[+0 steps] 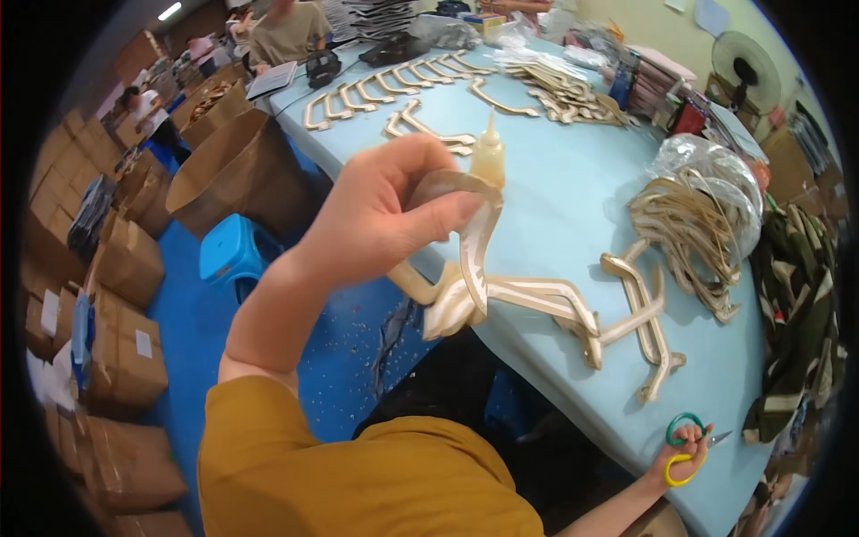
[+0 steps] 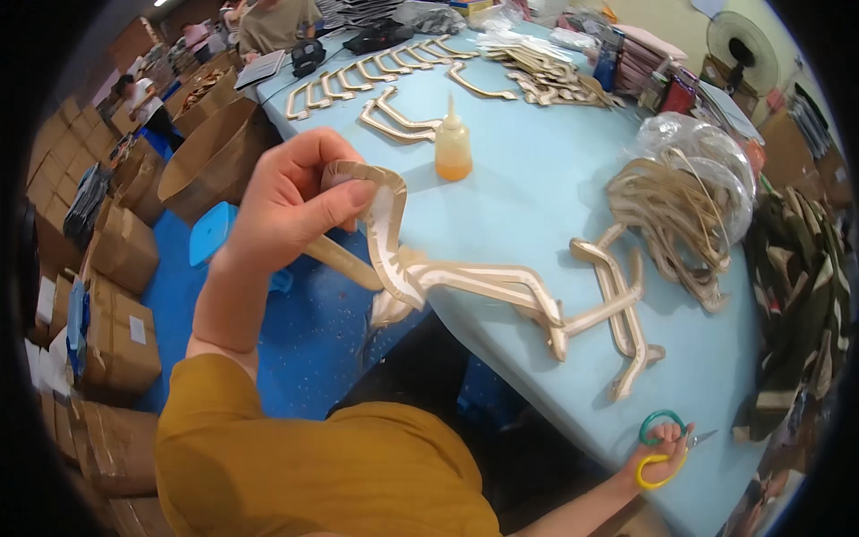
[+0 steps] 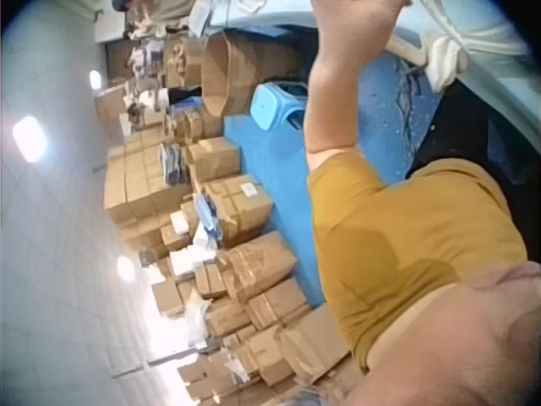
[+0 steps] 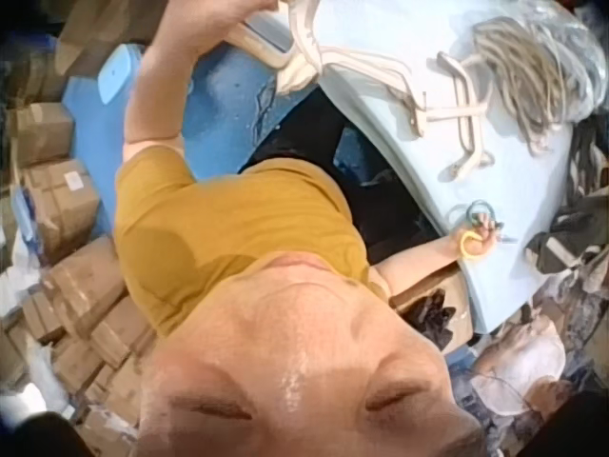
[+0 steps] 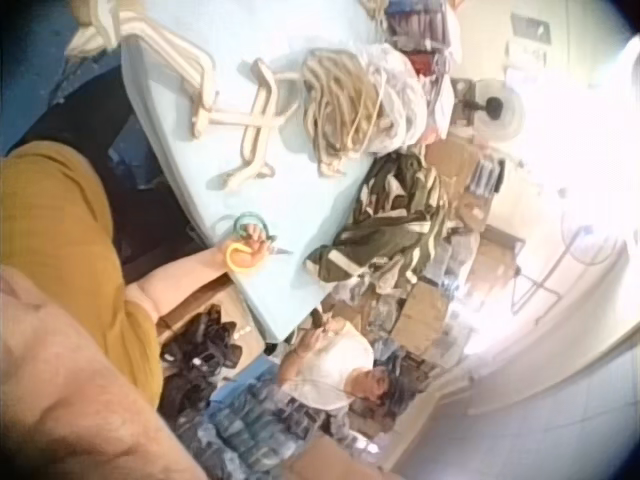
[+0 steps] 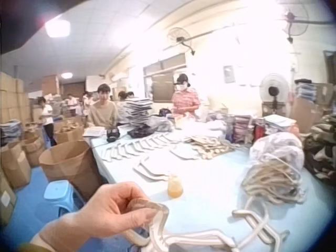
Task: Trimming excess material from leather components using scissors.
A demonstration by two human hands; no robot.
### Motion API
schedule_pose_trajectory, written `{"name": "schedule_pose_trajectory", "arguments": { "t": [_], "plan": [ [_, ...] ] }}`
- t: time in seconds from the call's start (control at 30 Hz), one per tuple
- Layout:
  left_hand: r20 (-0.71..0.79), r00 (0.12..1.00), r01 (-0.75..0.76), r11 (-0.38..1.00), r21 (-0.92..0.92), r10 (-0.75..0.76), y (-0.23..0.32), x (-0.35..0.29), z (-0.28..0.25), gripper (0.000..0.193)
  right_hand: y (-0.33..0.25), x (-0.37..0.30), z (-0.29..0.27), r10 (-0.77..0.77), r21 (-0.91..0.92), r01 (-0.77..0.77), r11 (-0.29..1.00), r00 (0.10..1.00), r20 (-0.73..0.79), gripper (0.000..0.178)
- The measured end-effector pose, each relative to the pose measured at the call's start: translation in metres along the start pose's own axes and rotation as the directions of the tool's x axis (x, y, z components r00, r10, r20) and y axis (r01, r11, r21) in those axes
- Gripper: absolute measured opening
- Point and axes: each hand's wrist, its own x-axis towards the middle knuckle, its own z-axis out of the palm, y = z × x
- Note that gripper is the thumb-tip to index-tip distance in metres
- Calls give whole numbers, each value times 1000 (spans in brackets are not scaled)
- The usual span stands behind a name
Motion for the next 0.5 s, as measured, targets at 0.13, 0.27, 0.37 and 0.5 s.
{"name": "schedule_pose_trajectory", "arguments": {
  "t": [0.13, 0.27, 0.37, 0.5],
  "plan": [
    [-110, 993, 19, 965, -262, -49, -59, 14, 23, 11, 22, 8, 9, -161, -313, 149, 938, 987, -11, 33],
    [-175, 985, -36, 969, -244, -7, -71, 48, 50, 14, 54, -26, 118, -173, -788, 228, 572, 973, 155, 31],
    [-149, 989, -47, 945, -323, -2, -77, 67, 63, 15, 103, -53, 185, 77, -905, 378, 197, 914, 399, 28],
    [-218, 976, -48, 948, -315, -23, -76, 80, 58, 11, 181, -61, 221, 194, -733, 657, 175, 707, 680, 41]
  ]
}}
